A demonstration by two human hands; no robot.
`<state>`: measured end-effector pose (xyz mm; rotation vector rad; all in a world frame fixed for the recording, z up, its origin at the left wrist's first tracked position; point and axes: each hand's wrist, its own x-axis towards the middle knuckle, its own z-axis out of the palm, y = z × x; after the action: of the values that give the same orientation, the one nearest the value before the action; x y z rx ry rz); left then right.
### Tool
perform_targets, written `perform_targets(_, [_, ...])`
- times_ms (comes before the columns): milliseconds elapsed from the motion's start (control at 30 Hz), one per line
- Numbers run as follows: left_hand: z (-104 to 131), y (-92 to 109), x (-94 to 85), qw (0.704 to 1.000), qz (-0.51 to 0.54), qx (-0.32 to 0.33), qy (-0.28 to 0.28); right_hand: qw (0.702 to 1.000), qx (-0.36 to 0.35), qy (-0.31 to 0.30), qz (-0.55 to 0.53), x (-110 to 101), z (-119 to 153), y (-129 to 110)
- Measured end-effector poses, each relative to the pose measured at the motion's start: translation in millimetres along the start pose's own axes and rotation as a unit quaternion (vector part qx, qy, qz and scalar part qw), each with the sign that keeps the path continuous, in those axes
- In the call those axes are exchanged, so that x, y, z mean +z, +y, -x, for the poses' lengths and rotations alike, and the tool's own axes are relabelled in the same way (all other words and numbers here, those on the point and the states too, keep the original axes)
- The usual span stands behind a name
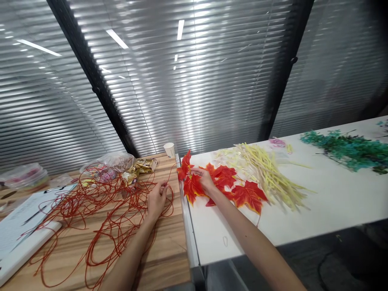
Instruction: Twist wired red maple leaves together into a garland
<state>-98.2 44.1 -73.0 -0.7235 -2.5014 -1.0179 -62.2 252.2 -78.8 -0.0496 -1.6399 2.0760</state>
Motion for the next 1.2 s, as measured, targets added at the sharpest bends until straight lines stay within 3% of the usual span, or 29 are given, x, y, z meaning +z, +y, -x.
perform_targets(100, [0.8, 1.0, -1.0, 1.0, -0.001, -0.002, -0.006, 1.0, 0.018, 0.016, 0.008, -1.8, -2.2, 1.5])
perform_targets(533, [1.8, 5.4, -9.1, 0.997, -0.007, 0.073, 0.015, 0.988, -0.047, 0.059, 0.134, -14.6, -7.3, 9.2])
perform_targets(800, [2.9, 15.1, -15.8, 0.995, -0.026, 0.099, 0.002, 0.982, -0.033, 0.077, 0.167, -26.9, -9.5, 8.6])
perform_targets(1033, [1.8, 17.1, -21.7, 0.997, -0.031, 0.072, 0.012, 0.98, -0.02, 0.082, 0.18, -21.3, -5.4, -3.5])
perform_targets(1200, [0.9, 18.2, -25.9, 0.998, -0.015, 0.051, 0.02, 0.988, -0.016, 0.099, 0.119, -17.2, -4.6, -8.1])
